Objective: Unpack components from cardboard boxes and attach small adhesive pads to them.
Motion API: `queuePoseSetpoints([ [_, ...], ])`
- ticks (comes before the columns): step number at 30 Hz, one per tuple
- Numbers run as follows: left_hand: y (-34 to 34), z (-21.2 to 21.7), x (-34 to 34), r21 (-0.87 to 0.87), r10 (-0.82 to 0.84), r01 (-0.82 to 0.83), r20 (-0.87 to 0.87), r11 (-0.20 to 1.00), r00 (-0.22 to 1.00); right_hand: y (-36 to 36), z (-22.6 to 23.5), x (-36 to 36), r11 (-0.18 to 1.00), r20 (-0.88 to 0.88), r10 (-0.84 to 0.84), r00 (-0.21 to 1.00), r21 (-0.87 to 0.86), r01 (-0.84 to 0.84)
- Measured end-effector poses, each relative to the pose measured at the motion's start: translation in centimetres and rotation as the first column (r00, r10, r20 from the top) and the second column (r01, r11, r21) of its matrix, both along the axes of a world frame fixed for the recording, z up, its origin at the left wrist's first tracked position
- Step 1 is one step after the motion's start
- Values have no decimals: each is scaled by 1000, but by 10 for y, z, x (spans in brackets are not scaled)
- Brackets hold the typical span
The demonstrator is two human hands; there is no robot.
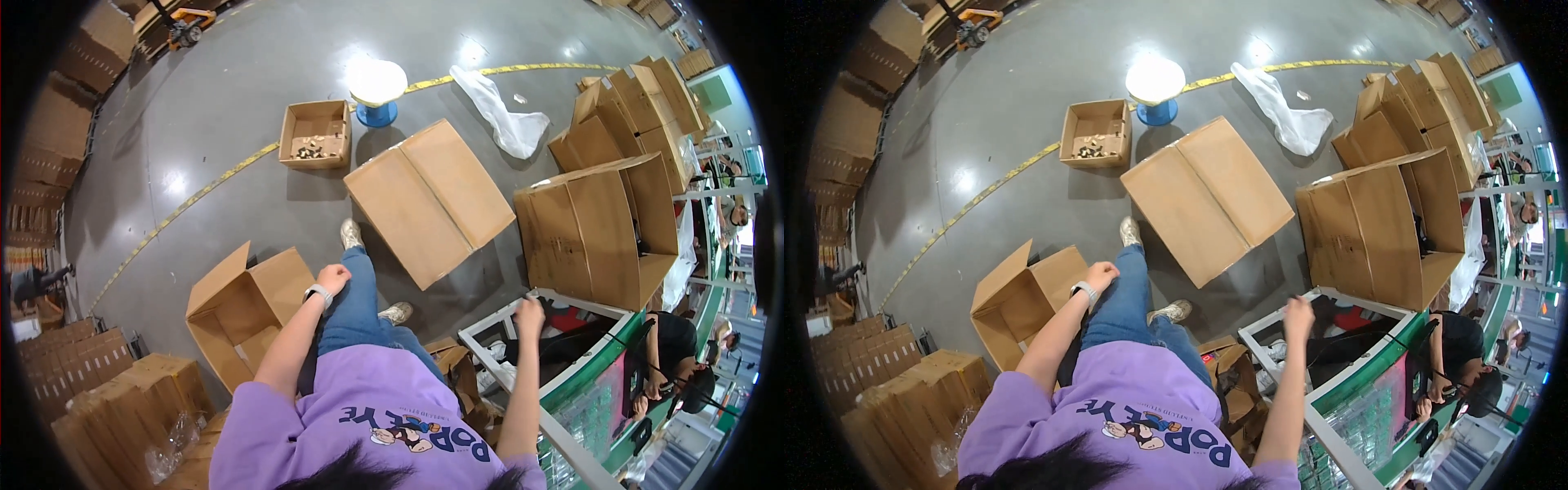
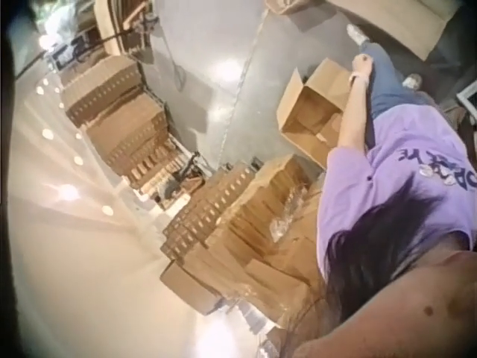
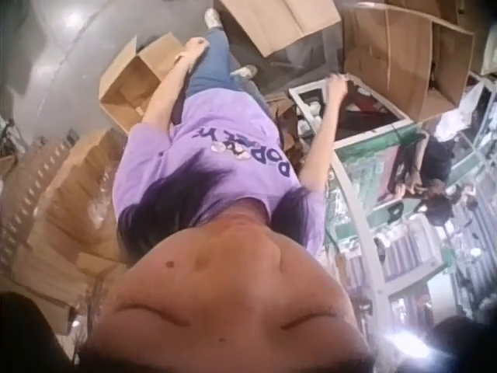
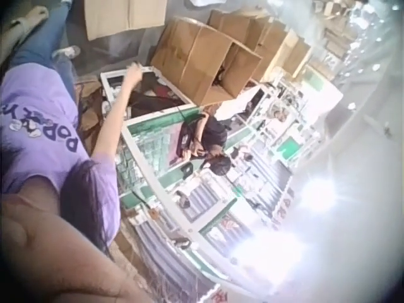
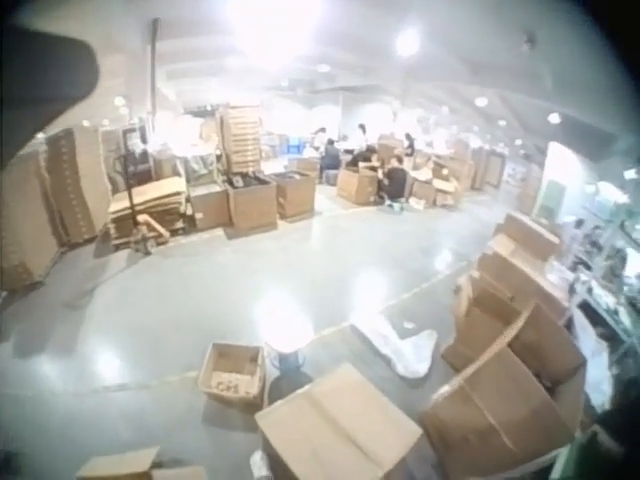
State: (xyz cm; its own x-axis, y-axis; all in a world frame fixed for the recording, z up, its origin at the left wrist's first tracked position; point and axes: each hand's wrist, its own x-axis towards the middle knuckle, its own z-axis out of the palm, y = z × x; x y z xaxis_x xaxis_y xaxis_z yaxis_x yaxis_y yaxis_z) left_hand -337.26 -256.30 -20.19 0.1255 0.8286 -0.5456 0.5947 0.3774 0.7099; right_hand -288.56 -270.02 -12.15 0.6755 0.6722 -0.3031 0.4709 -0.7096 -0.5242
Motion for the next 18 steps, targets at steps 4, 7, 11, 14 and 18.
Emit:
queuePoseSetpoints([
  [4, 56, -30, 54, 31, -144, 144, 5, 989, 990, 76, -86, -83, 940, 40, 330, 943, -102, -325],
  [7, 77, -62, 79, -91, -198, 208, 107, 974, 974, 141, -126, -142, 917, -268, 311, 912, -166, -362],
  [11, 109, -88, 86, -304, -494, 451, -82, 839, 865, 258, -171, -180, 787, -306, 448, 840, -310, -533],
  [14, 133, -104, 80, -310, -435, 398, -59, 864, 899, 358, -242, -185, 761, -217, 474, 854, -387, -521],
  [18, 169, -107, 78, -353, -434, 378, -93, 856, 896, 493, -312, -179, 815, -72, 469, 880, -348, -463],
])
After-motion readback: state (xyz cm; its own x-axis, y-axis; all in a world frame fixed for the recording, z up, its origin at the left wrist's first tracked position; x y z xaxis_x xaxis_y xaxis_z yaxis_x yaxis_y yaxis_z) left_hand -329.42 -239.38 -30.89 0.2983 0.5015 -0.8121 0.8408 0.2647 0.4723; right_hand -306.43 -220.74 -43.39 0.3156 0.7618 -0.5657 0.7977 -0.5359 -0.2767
